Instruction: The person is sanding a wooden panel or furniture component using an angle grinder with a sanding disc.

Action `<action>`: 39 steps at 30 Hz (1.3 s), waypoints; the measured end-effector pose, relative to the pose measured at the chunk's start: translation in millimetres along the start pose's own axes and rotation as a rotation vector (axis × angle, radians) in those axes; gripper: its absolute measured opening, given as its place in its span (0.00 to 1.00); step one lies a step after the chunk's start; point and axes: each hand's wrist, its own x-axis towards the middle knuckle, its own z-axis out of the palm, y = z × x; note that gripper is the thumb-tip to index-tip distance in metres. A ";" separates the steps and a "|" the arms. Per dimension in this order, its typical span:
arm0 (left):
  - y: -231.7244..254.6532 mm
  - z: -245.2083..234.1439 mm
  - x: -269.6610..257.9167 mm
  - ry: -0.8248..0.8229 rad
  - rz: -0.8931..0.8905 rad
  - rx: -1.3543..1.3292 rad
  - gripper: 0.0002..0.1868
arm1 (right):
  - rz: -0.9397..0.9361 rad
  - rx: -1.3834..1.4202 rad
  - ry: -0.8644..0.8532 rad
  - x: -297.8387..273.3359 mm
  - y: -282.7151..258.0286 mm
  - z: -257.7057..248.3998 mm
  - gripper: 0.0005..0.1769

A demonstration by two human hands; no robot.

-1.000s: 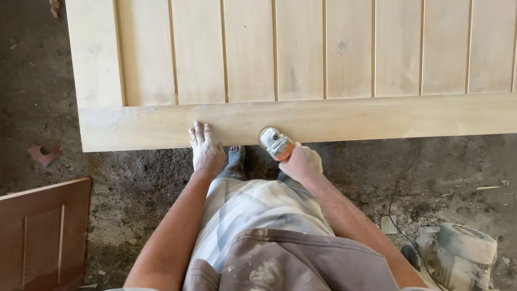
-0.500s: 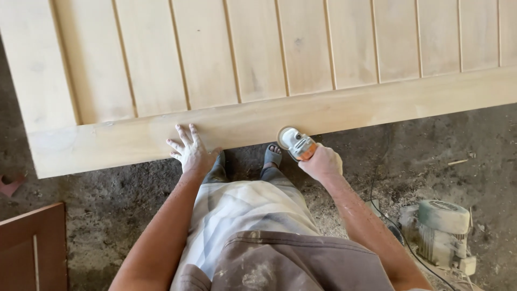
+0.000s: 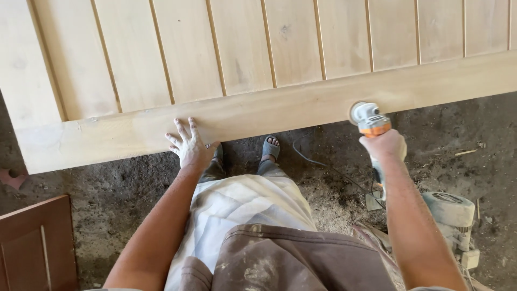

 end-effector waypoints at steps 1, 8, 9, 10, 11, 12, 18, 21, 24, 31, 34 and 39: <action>0.3 1.3 -0.1 -0.003 0.000 0.004 0.64 | 0.050 0.032 0.010 7.3 8.2 -2.6 0.28; -2.7 0.9 2.0 0.001 0.013 0.032 0.63 | 0.184 0.228 0.014 -7.0 -7.7 24.3 0.29; -2.7 2.1 1.4 0.005 0.011 0.030 0.63 | 0.181 0.230 0.015 -26.4 -26.3 25.9 0.29; -3.4 2.6 1.3 0.001 0.019 0.030 0.63 | 0.109 0.220 -0.001 -45.8 -45.9 28.3 0.28; -4.1 3.0 1.2 -0.003 0.026 0.029 0.63 | 0.037 0.210 -0.017 -65.2 -65.3 30.6 0.26; -5.6 1.4 1.5 0.001 0.022 0.033 0.63 | 0.033 0.215 -0.020 -76.8 -84.2 34.7 0.26; -6.9 -11.9 -1.3 -0.063 0.063 0.039 0.62 | -0.298 -0.023 -0.200 -123.4 -183.0 47.6 0.17; -8.9 -11.0 -5.5 -0.086 0.073 0.039 0.62 | -0.344 -0.019 -0.235 -119.7 -199.4 62.9 0.17; -8.5 -9.5 -0.6 -0.066 0.085 0.041 0.62 | -0.492 -0.025 -0.089 -103.8 -202.5 59.6 0.19; -4.6 -13.8 -3.9 -0.074 0.060 0.047 0.62 | -0.215 0.003 -0.089 -53.2 -133.8 30.7 0.23; -1.6 -12.4 -4.6 -0.076 0.056 0.061 0.63 | -0.075 0.082 -0.028 -26.0 -94.5 23.2 0.28; -1.7 -14.1 -4.6 -0.065 0.051 0.039 0.63 | -0.004 0.080 0.037 13.5 -56.2 3.0 0.31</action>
